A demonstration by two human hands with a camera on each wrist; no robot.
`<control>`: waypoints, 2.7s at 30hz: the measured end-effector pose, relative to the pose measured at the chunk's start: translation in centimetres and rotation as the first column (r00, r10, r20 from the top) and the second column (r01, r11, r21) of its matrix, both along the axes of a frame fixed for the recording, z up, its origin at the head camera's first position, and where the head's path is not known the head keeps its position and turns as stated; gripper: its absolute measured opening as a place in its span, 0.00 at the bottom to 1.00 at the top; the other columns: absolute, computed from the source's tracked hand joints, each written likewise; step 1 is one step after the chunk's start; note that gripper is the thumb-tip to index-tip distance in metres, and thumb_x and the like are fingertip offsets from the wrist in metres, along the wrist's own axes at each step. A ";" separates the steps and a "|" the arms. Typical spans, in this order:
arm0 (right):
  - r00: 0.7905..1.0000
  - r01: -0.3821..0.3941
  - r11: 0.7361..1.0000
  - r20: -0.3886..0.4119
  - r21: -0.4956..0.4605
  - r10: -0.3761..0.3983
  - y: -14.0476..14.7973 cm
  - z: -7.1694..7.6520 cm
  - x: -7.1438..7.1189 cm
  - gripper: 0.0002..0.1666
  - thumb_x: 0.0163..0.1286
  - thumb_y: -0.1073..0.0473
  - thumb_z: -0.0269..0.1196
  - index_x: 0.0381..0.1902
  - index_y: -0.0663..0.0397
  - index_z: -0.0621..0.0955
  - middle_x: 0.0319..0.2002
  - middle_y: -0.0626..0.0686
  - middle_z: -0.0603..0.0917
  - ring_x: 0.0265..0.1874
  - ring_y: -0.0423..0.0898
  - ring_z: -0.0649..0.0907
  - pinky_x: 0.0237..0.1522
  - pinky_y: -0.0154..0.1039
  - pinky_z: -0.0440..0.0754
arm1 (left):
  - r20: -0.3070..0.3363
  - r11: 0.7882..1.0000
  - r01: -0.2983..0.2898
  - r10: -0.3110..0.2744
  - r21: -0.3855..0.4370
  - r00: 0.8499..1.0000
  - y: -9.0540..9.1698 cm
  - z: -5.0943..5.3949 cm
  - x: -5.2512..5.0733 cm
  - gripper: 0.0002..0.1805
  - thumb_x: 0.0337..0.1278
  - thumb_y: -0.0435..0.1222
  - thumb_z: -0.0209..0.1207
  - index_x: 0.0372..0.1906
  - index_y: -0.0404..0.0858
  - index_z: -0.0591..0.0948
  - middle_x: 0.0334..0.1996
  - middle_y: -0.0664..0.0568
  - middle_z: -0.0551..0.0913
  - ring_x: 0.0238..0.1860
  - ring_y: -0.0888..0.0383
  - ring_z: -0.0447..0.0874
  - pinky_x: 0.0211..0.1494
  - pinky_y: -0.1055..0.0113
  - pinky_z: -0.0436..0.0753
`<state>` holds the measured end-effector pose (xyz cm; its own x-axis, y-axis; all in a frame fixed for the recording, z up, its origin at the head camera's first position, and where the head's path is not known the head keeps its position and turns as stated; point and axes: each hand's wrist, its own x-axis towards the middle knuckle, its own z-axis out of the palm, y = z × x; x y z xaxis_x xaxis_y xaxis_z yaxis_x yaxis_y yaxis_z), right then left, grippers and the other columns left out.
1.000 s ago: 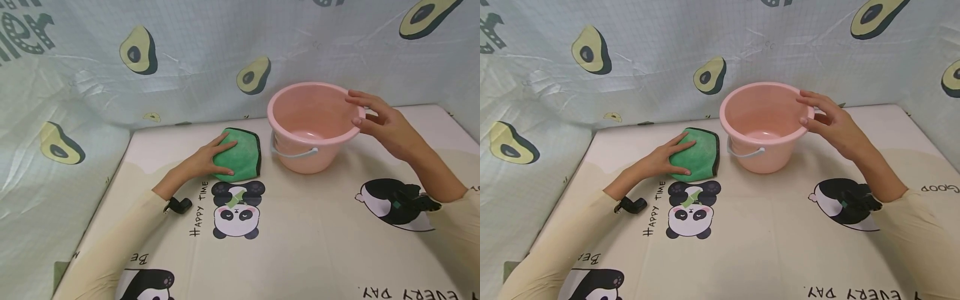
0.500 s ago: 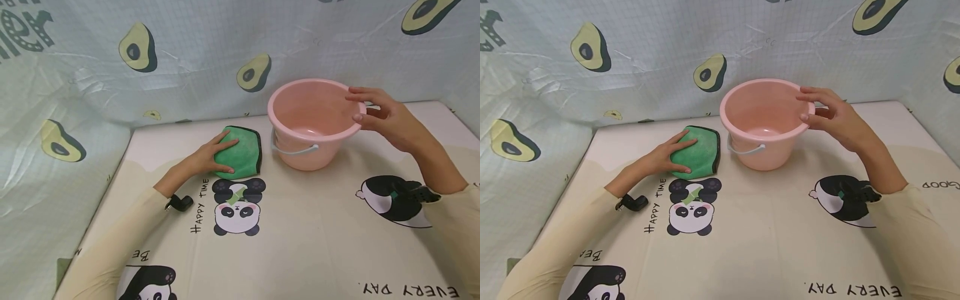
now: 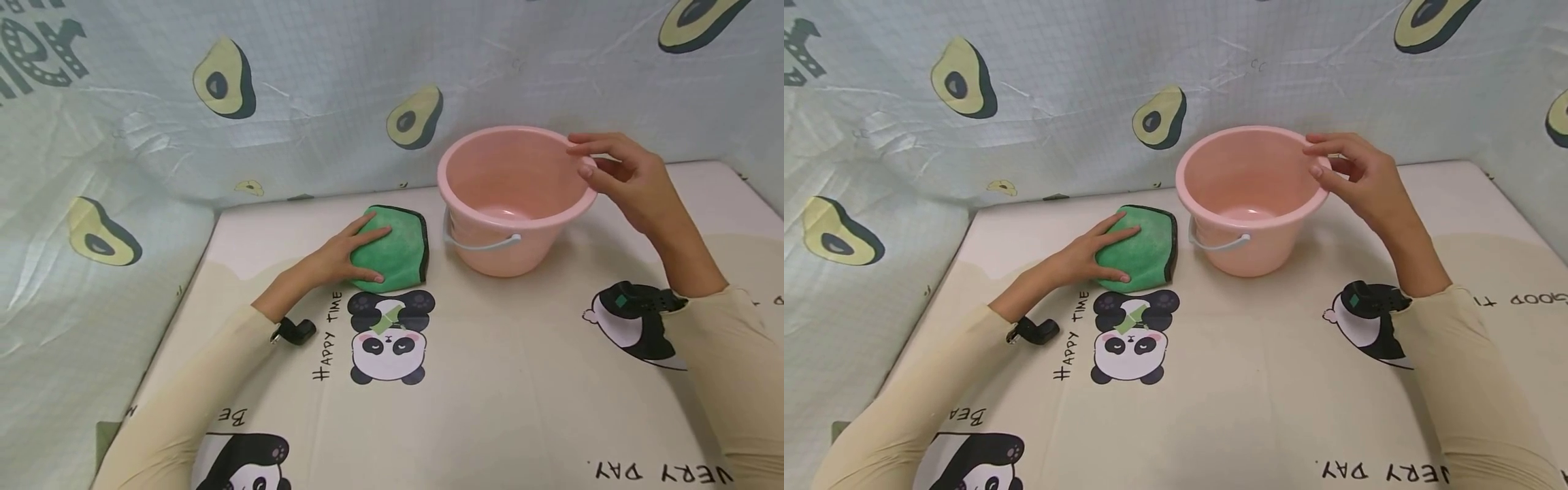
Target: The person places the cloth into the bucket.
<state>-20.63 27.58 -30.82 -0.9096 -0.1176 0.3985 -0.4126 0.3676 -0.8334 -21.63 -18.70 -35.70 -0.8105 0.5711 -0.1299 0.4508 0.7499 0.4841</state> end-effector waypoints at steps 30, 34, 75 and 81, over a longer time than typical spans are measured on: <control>0.980 -0.198 0.977 -0.016 0.079 0.199 0.3 0.2 0.5 0.23 0.70 0.70 0.60 0.62 0.65 0.76 0.66 0.48 0.69 0.67 0.43 0.73 0.56 0.20 0.75 | -0.272 0.969 -0.073 0.138 0.235 0.952 1.4 3.0 1.8 0.29 0.52 0.35 0.76 0.62 0.42 0.84 0.65 0.42 0.79 0.69 0.45 0.74 0.72 0.52 0.72; 0.980 -0.193 0.977 -0.030 0.088 0.196 0.2 0.4 0.4 0.22 0.70 0.70 0.60 0.62 0.66 0.76 0.65 0.48 0.70 0.67 0.42 0.74 0.57 0.20 0.74 | -0.301 0.955 -0.084 0.172 0.284 0.938 1.1 4.0 2.3 0.28 0.52 0.35 0.76 0.61 0.43 0.84 0.63 0.43 0.81 0.68 0.46 0.76 0.71 0.52 0.73; 0.982 -0.179 0.980 -0.047 0.085 0.184 0.1 0.5 0.5 0.18 0.71 0.68 0.58 0.58 0.66 0.75 0.63 0.45 0.70 0.65 0.41 0.75 0.55 0.20 0.76 | -0.377 0.777 -0.047 0.356 0.627 0.855 1.3 11.5 7.4 0.28 0.49 0.30 0.76 0.60 0.45 0.86 0.63 0.53 0.81 0.67 0.61 0.76 0.69 0.69 0.73; 0.982 -0.179 0.980 -0.045 0.090 0.183 0.2 0.5 0.3 0.19 0.71 0.68 0.58 0.58 0.67 0.74 0.65 0.47 0.70 0.65 0.43 0.76 0.54 0.21 0.77 | -0.381 0.762 -0.038 0.365 0.646 0.850 1.5 12.0 7.5 0.29 0.49 0.29 0.76 0.60 0.44 0.86 0.63 0.54 0.81 0.67 0.62 0.76 0.69 0.68 0.73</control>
<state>-20.36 27.77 -30.31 -0.8479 -0.3141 0.4270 -0.5217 0.3514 -0.7774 -14.08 -17.22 -23.66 -0.7787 0.2090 0.5916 0.6092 0.4775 0.6332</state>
